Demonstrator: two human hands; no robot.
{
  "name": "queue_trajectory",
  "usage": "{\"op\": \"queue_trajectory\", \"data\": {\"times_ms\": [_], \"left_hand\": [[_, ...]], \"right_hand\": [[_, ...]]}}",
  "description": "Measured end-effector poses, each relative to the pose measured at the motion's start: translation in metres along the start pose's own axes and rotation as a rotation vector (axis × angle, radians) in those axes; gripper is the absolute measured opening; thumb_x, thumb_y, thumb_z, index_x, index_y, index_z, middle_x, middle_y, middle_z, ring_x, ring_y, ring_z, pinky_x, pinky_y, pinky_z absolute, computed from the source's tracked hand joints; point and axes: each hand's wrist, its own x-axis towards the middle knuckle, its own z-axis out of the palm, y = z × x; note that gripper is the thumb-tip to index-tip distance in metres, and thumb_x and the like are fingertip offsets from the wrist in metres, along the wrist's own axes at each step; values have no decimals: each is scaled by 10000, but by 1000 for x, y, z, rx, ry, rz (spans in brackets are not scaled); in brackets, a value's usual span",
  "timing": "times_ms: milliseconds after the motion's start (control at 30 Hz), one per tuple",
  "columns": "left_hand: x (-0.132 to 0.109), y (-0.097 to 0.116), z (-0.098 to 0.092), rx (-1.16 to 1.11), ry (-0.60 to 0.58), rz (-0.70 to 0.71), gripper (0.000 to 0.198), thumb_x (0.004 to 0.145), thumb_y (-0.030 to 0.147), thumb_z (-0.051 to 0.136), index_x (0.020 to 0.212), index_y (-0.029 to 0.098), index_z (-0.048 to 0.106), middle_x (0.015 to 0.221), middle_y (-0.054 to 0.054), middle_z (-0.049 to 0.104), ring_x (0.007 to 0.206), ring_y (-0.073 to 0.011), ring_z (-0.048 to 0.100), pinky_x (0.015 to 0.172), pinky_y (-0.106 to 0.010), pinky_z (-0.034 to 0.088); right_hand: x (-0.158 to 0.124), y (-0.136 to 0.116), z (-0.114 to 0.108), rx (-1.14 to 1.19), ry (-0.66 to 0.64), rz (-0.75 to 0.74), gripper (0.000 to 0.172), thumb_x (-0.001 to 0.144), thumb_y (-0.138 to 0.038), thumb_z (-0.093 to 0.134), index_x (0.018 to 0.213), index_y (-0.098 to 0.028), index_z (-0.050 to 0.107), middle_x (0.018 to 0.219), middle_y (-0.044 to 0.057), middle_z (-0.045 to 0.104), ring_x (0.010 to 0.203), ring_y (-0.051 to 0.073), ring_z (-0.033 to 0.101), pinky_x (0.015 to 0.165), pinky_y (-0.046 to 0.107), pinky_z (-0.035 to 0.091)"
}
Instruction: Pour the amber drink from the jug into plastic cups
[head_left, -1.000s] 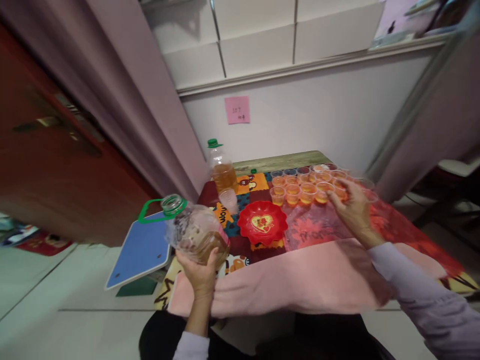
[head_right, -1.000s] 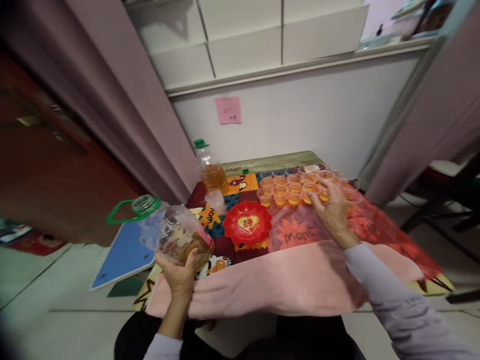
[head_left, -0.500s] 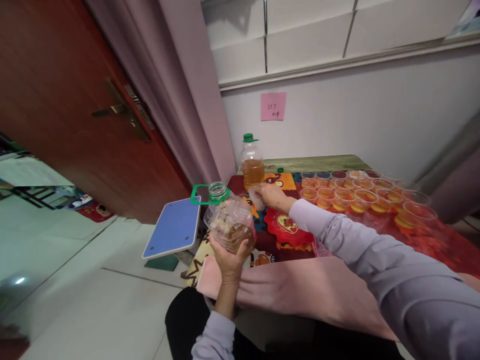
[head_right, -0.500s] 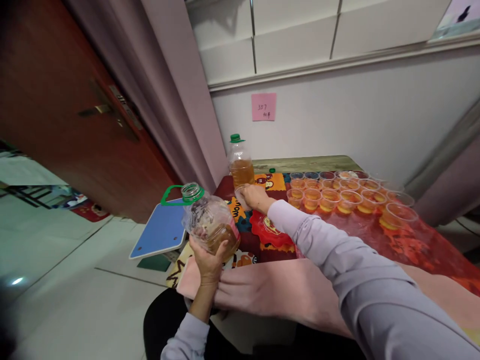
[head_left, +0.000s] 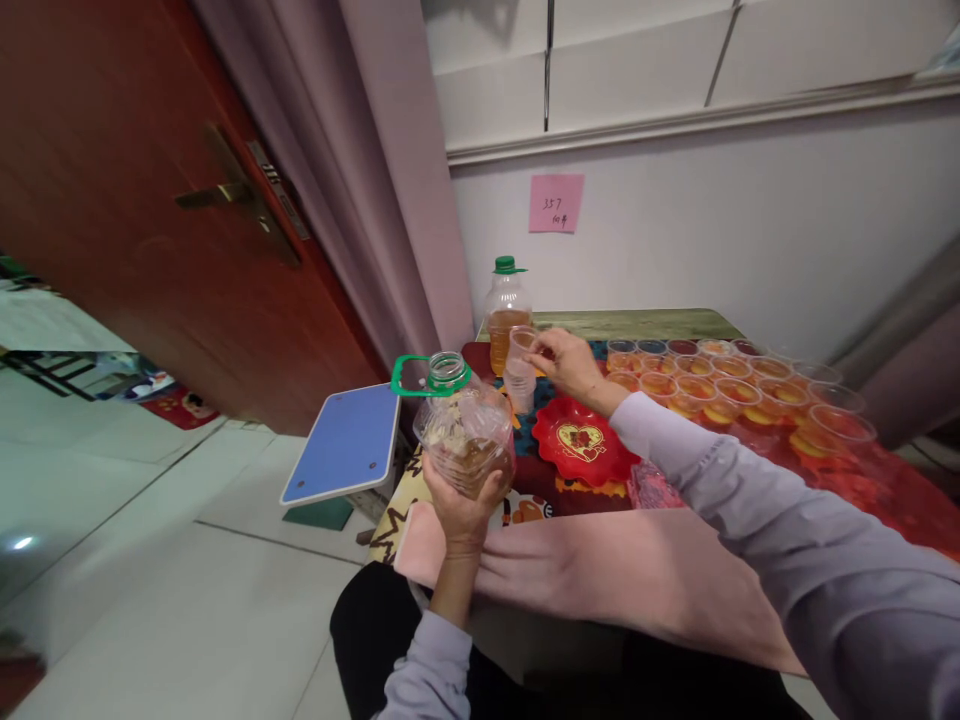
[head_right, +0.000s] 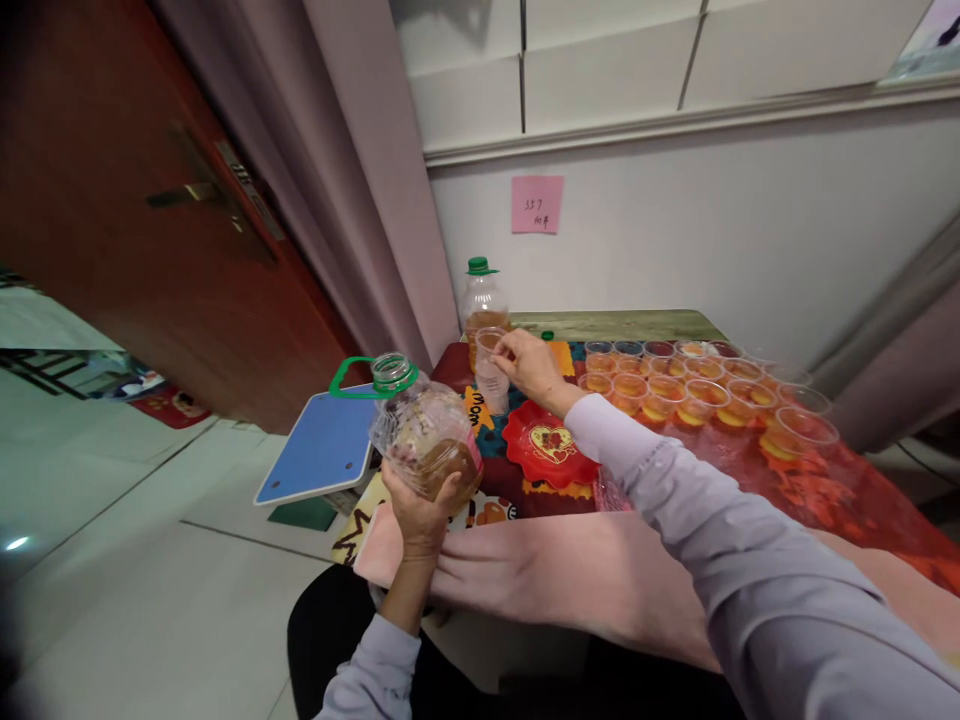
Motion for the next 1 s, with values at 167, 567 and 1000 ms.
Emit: {"op": "queue_trajectory", "data": {"times_ms": [167, 567, 1000], "left_hand": [[3, 4, 0, 0, 42, -19, 1284, 645, 708, 936, 1631, 158, 326, 1526, -270, 580, 1442, -415, 614, 1217, -579, 508], [25, 51, -17, 251, 25, -2, 1080, 607, 681, 936, 1482, 176, 554, 1422, -190, 689, 1340, -380, 669, 1223, -563, 516], [59, 121, -55, 865, -510, 363, 914, 734, 596, 830, 1518, 199, 578, 1459, -197, 727, 1313, -430, 691, 1080, -586, 546]], "right_hand": [[-74, 16, -33, 34, 252, -39, 109, 1034, -320, 707, 980, -232, 742, 1106, 91, 780, 950, 237, 739, 810, 330, 551], [-186, 42, 10, 10, 63, 200, 531, 1023, -450, 709, 1506, -233, 670, 1549, 167, 676, 1350, 343, 696, 1068, 472, 576], [-182, 47, 29, 234, 33, 407, 526, 971, -563, 767, 1369, -225, 707, 1414, 166, 762, 1360, 360, 676, 1262, 650, 313]]}}
